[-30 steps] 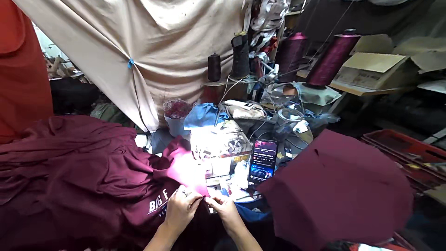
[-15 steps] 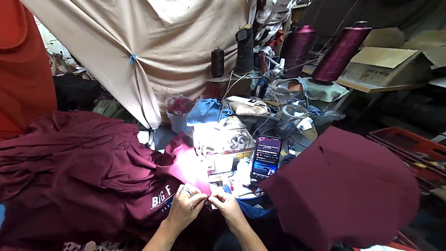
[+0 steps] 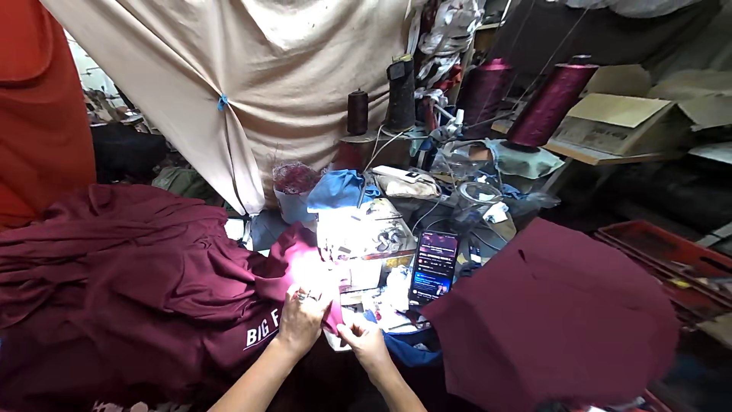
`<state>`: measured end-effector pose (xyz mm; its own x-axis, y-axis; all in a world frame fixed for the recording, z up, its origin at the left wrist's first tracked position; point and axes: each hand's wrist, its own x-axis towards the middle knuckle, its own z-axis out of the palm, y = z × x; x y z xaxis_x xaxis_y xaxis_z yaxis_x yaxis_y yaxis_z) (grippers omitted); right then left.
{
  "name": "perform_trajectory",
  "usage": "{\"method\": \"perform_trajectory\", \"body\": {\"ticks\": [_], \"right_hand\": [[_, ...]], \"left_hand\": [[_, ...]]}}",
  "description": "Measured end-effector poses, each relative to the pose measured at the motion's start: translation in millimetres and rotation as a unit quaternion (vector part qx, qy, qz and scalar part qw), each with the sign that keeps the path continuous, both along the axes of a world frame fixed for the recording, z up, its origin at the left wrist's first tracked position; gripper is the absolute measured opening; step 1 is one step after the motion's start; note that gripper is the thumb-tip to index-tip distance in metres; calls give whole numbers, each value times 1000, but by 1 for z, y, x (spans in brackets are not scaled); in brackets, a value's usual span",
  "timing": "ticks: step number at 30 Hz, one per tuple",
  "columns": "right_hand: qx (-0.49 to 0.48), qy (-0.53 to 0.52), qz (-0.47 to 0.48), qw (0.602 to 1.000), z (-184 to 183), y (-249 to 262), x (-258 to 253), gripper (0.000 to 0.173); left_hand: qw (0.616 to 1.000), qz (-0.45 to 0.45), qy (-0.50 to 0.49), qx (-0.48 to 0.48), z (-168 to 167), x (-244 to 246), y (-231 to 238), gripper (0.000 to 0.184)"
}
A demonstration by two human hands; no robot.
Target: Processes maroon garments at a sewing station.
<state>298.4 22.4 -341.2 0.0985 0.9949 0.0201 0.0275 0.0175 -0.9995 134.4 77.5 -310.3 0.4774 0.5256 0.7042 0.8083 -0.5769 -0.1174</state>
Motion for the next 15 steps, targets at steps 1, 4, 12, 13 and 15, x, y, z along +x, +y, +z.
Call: {"method": "perform_trajectory", "body": {"ticks": [1,4,12,13,15], "right_hand": [[-3,-7,-3,1000,-5,0,0,18],[7,-13,-8,1000,-11,-2,0,18],[49,-58,-60,995,-4,27,-4,22],[47,-66,-57,995,2,37,-3,22],[22,-62,-51,997,16,54,-4,20]], "left_hand": [[999,17,12,-26,2,3,1,52],[995,54,37,-69,5,8,2,67],[997,1,21,-72,2,-3,12,63],[998,-9,16,-57,0,-6,15,56],[999,-26,2,-30,-5,-9,23,42]]}}
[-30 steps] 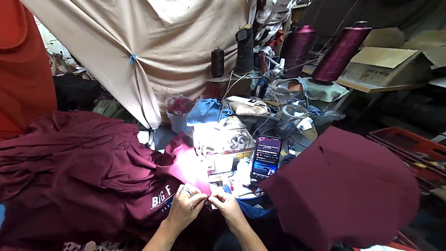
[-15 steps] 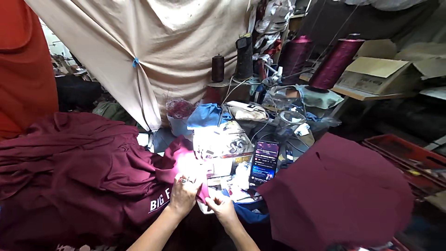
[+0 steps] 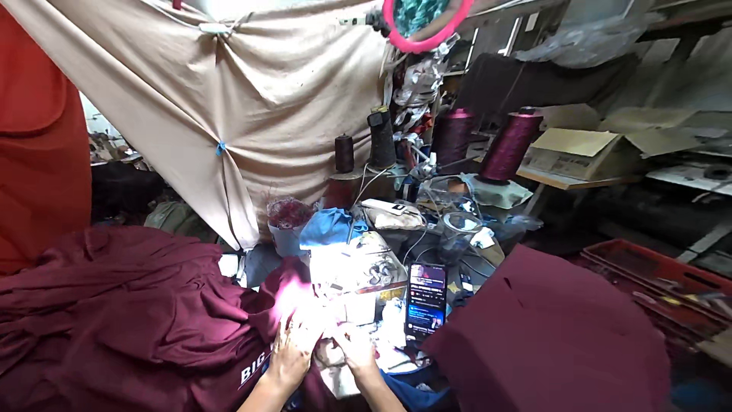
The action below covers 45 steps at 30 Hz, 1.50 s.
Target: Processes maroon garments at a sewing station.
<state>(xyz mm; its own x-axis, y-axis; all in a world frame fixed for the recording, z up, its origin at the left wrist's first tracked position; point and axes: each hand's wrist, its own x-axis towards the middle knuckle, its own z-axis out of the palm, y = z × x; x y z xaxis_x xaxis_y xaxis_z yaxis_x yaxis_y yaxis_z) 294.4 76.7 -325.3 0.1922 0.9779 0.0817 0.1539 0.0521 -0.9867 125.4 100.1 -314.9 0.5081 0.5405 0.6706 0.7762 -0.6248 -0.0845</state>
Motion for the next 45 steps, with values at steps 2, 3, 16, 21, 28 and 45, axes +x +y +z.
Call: {"method": "perform_trajectory", "body": {"ticks": [2,3,16,21,28,45], "right_hand": [[-54,39,-7,998,14,14,-3,21],[-70,51,-8,996,19,18,-4,23],[-98,35,0,995,17,25,-2,22],[-90,9,-2,996,13,25,-1,19],[-17,-226,71,971,30,10,9,36],[-29,-252,93,963,13,-18,30,30]], "left_hand": [[1000,-6,-16,3,2,-1,6,37],[1000,-7,-26,-1,5,-1,8,35],[919,129,71,-366,66,20,29,51],[916,142,56,-372,67,21,28,47],[958,63,-7,-279,58,3,-20,38],[977,-7,-155,-144,59,12,-76,11]]}}
